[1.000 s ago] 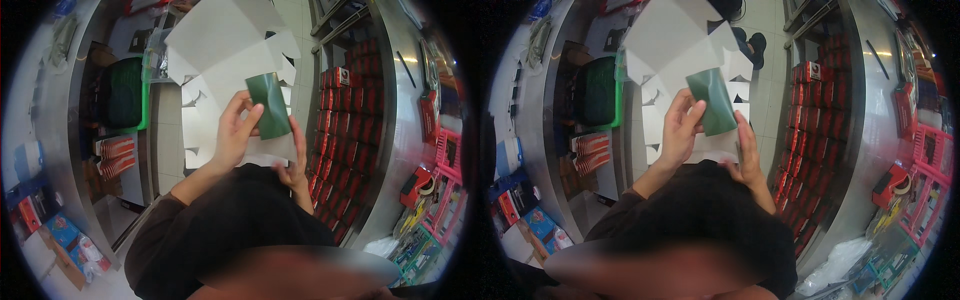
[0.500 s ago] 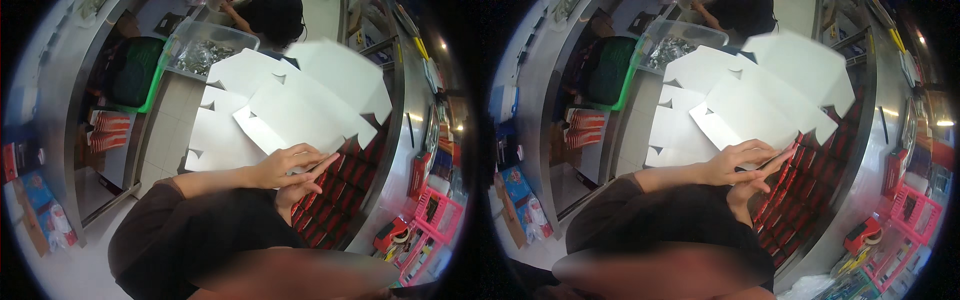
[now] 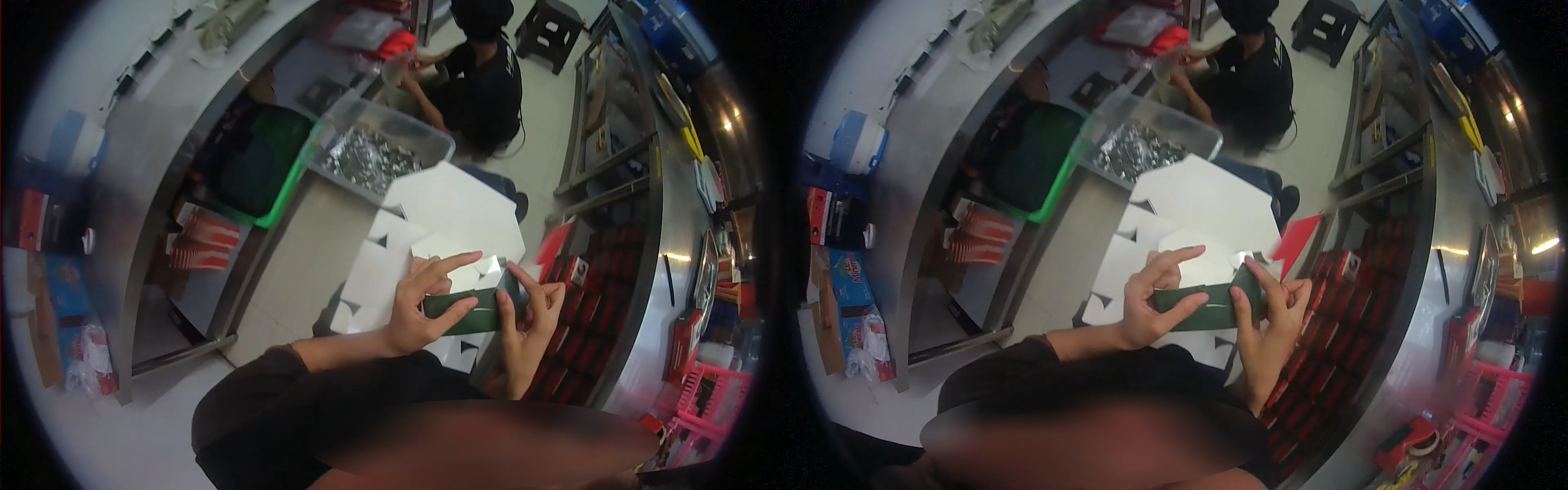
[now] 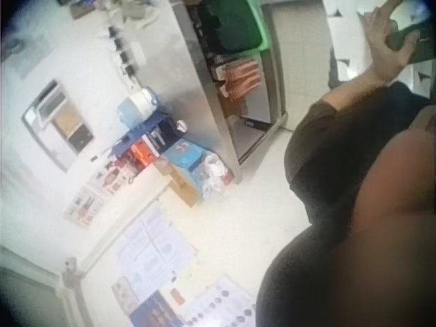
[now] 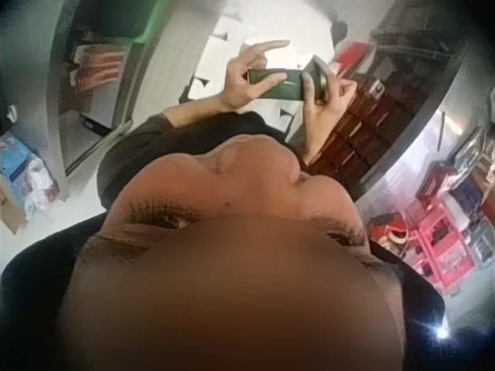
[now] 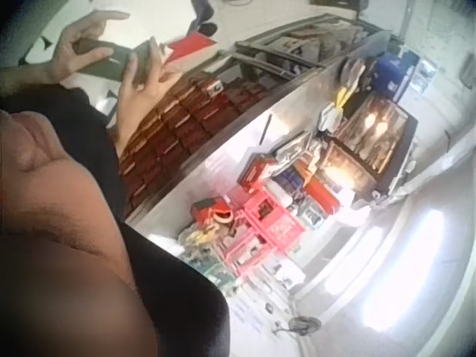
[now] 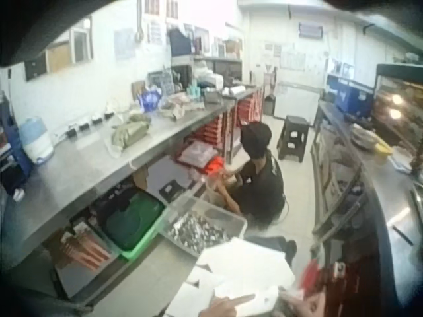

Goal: The person folds flat white cardboard pieces into small rectangular boxes. They then insert red and green branded packets into the boxes, close the flaps, and place the finished boxes onto a nearby shelf. The process is repeated continuously.

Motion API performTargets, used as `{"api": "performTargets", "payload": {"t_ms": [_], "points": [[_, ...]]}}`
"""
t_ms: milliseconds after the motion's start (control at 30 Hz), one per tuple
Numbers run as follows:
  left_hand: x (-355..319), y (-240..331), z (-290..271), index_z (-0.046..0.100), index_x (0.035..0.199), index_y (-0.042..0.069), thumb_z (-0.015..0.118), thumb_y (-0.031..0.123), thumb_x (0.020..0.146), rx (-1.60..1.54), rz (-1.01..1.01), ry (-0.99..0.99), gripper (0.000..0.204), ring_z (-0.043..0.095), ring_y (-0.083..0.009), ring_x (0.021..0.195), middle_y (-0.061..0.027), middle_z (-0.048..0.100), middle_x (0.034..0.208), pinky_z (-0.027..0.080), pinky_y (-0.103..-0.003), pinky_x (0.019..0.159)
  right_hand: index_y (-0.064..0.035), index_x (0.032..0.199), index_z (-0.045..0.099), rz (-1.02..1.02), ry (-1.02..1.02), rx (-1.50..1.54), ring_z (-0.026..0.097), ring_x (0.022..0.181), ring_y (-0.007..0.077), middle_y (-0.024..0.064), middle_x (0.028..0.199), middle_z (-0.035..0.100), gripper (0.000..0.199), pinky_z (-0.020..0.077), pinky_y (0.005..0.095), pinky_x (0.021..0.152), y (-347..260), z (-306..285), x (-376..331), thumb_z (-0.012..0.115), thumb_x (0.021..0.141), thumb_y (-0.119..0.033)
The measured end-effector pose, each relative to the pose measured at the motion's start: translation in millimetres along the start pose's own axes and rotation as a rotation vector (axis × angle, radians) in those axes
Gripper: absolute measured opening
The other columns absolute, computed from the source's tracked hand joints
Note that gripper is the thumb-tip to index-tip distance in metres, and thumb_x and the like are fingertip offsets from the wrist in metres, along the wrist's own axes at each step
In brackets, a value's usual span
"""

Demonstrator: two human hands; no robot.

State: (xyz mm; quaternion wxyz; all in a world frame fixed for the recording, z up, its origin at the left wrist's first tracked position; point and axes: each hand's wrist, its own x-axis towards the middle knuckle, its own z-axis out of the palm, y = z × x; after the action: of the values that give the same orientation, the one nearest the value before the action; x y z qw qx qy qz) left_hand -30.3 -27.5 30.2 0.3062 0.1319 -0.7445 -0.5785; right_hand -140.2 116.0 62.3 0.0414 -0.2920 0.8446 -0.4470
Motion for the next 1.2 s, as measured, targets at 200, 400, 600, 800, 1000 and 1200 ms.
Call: {"api": "performTargets", "payload": {"t_ms": [200,400,600,800,1000,1200], "points": [[-0.6,0.4,-0.2,0.05,0.137,0.002,0.07,0.002,0.083,-0.158,-0.197,-0.014,0.057,0.033,-0.0044,0.067,0.0081,0.033,0.069,0.027,-0.019,0.067,-0.0125,0.113,0.07,0.053,0.032,-0.061,0.042,0.078,0.017,0.0055,0.088,0.036,0.035,0.0385,0.0282,0.069,6.0,13.0,5.3,0.078,0.081,-0.023],[3.3,-14.5,-1.3,0.047,0.138,-0.002,0.065,0.002,0.085,-0.441,-0.027,-0.13,0.056,0.036,-0.0071,0.068,0.0061,0.035,0.067,0.029,-0.022,0.069,-0.0138,0.116,0.069,-0.087,-0.352,-0.047,0.045,0.083,0.0254,0.01,0.091,0.037,0.046,0.0429,0.0332,0.071,-7.8,-9.6,-12.4,0.082,0.073,-0.025],[13.4,-5.8,-0.9,0.034,0.144,-0.004,0.066,0.009,0.085,-0.49,0.136,-0.33,0.068,0.047,-0.0141,0.093,-0.0047,0.047,0.097,0.032,-0.03,0.093,-0.0053,0.116,0.061,-0.199,-0.07,-0.141,0.048,0.086,0.0243,0.0115,0.099,0.041,0.077,0.0413,0.0404,0.083,11.6,-27.2,-31.1,0.092,0.052,-0.036],[44.3,-16.4,-7.4,-0.008,0.155,0.009,0.08,0.023,0.079,-0.536,0.094,-0.34,0.117,0.007,-0.0351,0.149,-0.0193,0.014,0.16,0.008,-0.047,0.119,-0.0035,0.107,0.062,-0.082,0.116,0.185,0.053,0.092,0.0217,0.0052,0.092,0.064,0.063,0.0245,0.0434,0.105,60.0,-76.6,-33.6,0.086,0.06,-0.038],[50.7,-21.6,-14.4,0.027,0.151,0.007,0.07,0.001,0.081,-0.33,0.389,-0.89,0.083,0.015,-0.0278,0.15,-0.0152,0.037,0.152,0.011,-0.049,0.12,-0.0015,0.143,0.041,-0.235,0.098,0.01,0.047,0.107,0.025,0.0144,0.127,0.051,0.075,0.0388,0.0424,0.096,68.5,-25.7,-10.8,0.072,0.08,-0.029],[44.6,-50.0,-17.0,0.052,0.122,0.001,0.069,0.015,0.072,0.839,0.547,-0.482,0.054,0.059,-0.0244,0.093,-0.0091,0.059,0.097,0.044,-0.038,0.079,-0.0071,0.141,0.05,-0.355,0.366,0.046,0.052,0.109,0.0239,0.0163,0.136,0.044,0.07,0.0486,0.0329,0.082,40.4,60.9,-32.6,0.07,0.074,0.0]]}}
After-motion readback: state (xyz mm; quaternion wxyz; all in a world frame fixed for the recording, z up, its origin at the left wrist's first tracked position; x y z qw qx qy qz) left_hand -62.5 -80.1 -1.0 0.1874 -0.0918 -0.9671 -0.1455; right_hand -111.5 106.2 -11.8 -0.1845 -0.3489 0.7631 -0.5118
